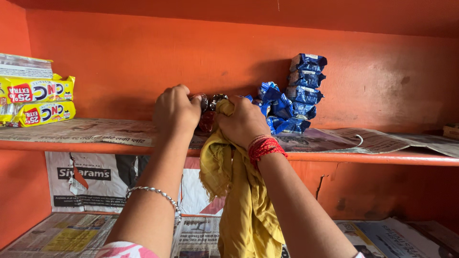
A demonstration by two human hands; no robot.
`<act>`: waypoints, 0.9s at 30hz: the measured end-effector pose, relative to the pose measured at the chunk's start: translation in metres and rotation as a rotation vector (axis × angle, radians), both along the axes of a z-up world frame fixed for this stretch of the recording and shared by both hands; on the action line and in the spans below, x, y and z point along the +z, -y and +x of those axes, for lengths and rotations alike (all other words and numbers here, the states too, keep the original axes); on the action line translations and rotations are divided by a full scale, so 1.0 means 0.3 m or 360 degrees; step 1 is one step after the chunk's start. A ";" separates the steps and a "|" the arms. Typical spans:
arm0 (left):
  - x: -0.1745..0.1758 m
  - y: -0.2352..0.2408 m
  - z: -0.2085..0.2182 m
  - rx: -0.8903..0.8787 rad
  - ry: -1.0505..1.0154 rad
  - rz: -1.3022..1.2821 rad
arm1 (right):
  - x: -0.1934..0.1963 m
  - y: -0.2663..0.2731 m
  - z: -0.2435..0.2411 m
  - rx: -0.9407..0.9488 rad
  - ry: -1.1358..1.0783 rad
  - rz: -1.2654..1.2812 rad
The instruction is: The person wipes individual candy bars with a yellow cloth, picking them up from a shelf and placing them on a chair covered with a cloth. The person repeats this process multiple times, handling different candy bars one at a time.
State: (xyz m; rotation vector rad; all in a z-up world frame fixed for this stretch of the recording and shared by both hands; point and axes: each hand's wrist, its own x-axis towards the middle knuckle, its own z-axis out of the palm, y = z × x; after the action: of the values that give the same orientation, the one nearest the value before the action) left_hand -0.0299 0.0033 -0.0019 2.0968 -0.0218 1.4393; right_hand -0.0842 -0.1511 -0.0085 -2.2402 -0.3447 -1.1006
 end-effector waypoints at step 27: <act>-0.022 0.029 -0.052 -0.0068 0.0106 0.0319 | -0.007 0.011 0.066 -0.0037 0.0142 -0.0031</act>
State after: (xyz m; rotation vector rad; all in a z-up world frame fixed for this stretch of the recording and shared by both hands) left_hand -0.0455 -0.0055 -0.0084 2.1909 -0.2446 1.5356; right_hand -0.0644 -0.1545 -0.0105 -2.2220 -0.3687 -1.2167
